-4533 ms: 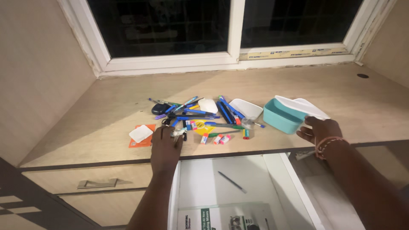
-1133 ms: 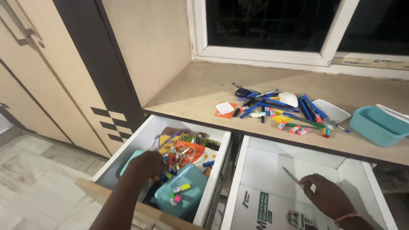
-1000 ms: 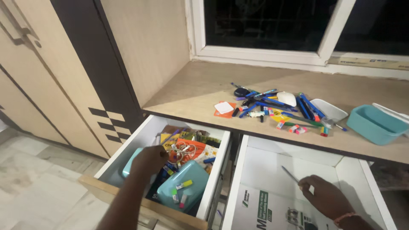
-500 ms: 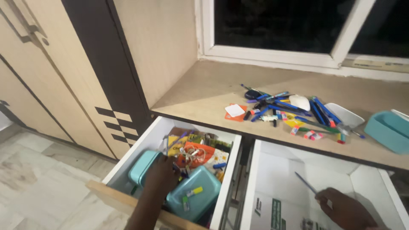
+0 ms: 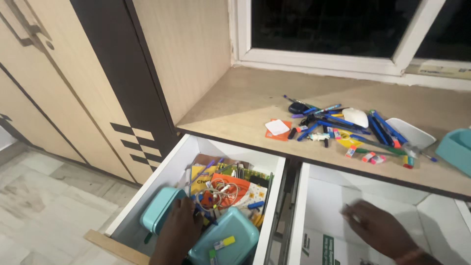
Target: The person sorts stationery and office supplies by picking up pens, pencils, and books from a countertop and placing them into open desk drawers.
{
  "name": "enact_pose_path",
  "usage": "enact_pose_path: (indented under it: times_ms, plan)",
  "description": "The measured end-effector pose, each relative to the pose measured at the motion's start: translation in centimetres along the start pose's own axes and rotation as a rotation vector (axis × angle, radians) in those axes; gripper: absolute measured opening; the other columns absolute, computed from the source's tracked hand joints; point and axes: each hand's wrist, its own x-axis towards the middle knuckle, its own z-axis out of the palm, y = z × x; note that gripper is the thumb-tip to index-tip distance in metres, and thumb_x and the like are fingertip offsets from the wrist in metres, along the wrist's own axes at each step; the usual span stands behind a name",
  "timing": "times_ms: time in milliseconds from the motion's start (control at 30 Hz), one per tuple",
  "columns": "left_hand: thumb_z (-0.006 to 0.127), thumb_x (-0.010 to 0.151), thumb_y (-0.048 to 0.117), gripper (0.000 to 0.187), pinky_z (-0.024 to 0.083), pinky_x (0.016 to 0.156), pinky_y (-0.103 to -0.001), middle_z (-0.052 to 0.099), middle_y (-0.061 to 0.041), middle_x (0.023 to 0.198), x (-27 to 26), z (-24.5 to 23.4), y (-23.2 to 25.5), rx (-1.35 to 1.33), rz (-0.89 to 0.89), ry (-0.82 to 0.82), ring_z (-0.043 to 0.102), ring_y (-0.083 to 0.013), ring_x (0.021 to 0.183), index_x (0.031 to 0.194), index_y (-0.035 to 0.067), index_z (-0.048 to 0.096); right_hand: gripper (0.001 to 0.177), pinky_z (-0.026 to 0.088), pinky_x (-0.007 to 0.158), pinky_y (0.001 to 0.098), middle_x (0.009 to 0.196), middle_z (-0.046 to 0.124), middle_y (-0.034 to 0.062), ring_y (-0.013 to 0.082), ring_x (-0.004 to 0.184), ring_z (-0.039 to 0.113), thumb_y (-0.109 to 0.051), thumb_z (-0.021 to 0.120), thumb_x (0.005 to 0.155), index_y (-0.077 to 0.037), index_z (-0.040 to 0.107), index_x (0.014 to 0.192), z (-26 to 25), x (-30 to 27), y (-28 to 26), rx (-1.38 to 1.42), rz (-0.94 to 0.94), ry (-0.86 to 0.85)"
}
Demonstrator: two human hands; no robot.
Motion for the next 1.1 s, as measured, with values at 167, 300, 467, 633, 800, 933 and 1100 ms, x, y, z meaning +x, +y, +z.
enact_pose_path:
  times_ms: [167, 300, 467, 633, 800, 933, 1100]
  plan:
    - [0.074, 0.08, 0.019, 0.038, 0.051, 0.087, -0.055, 0.06, -0.022, 0.112, 0.8, 0.6, -0.2, 0.108, 0.088, 0.007, 0.059, -0.0457, 0.106, 0.112, 0.007, 0.057, 0.021, 0.062, 0.066, 0.0293, 0.094, 0.073, 0.0026, 0.0146, 0.075, 0.073, -0.015, 0.071, 0.086, -0.014, 0.074, 0.106, 0.0, 3.1, -10.9, 0.269, -0.346, 0.047]
    - [0.074, 0.072, 0.014, 0.053, 0.05, 0.089, -0.054, 0.059, -0.021, 0.115, 0.5, 1.0, -0.9, 0.146, 0.249, 0.141, 0.055, -0.0426, 0.11, 0.122, 0.005, 0.056, 0.026, 0.062, 0.072, 0.0306, 0.092, 0.069, 0.0091, 0.0189, 0.077, 0.071, -0.012, 0.067, 0.09, -0.01, 0.069, 0.116, 2.1, 5.4, -17.9, 0.273, -0.393, -0.17]
    - [0.072, 0.076, 0.015, 0.058, 0.045, 0.1, -0.054, 0.054, -0.018, 0.134, 1.0, 1.9, -1.6, 0.184, 0.213, 0.052, 0.049, -0.0403, 0.124, 0.13, 0.007, 0.054, 0.045, 0.056, 0.082, 0.0447, 0.105, 0.071, 0.0161, 0.0335, 0.097, 0.07, -0.028, 0.072, 0.087, -0.007, 0.062, 0.126, 5.3, 7.0, -22.1, 0.055, -0.515, -0.285]
    - [0.071, 0.083, 0.021, 0.067, 0.042, 0.108, -0.054, 0.045, -0.016, 0.147, 0.8, 1.8, -1.0, 0.236, 0.075, -0.131, 0.041, -0.0378, 0.136, 0.143, 0.008, 0.044, 0.065, 0.054, 0.087, 0.0499, 0.105, 0.071, 0.0213, 0.041, 0.101, 0.069, -0.047, 0.068, 0.092, -0.003, 0.053, 0.137, 7.2, 6.7, -23.6, -0.231, -0.524, -0.467]
    - [0.072, 0.083, 0.026, 0.078, 0.04, 0.11, -0.054, 0.041, -0.017, 0.148, 0.7, 1.4, -0.4, 0.24, 0.041, -0.176, 0.039, -0.038, 0.14, 0.15, 0.007, 0.037, 0.1, 0.055, 0.086, 0.0494, 0.1, 0.07, 0.0255, 0.0424, 0.099, 0.068, -0.059, 0.064, 0.092, 0.005, 0.023, 0.156, 6.6, 6.6, -25.3, -0.357, -0.376, -0.707]
    - [0.071, 0.084, 0.027, 0.076, 0.042, 0.109, -0.054, 0.043, -0.013, 0.151, 0.5, 1.2, -0.2, 0.263, 0.011, -0.2, 0.041, -0.0356, 0.141, 0.15, 0.01, 0.037, 0.104, 0.055, 0.086, 0.0482, 0.101, 0.071, 0.0252, 0.0422, 0.098, 0.07, -0.058, 0.067, 0.088, 0.003, 0.022, 0.158, 7.5, 7.0, -24.7, -0.304, -0.366, -0.683]
    - [0.064, 0.09, 0.025, 0.061, 0.042, 0.107, -0.056, 0.046, -0.013, 0.147, 0.8, 1.8, -0.8, 0.239, 0.006, -0.14, 0.044, -0.0365, 0.139, 0.146, 0.013, 0.044, 0.099, 0.051, 0.096, 0.0467, 0.124, 0.063, 0.0207, 0.0399, 0.112, 0.065, -0.059, 0.078, 0.076, -0.005, 0.04, 0.15, 8.9, 7.5, -23.2, -0.133, -0.369, -0.501]
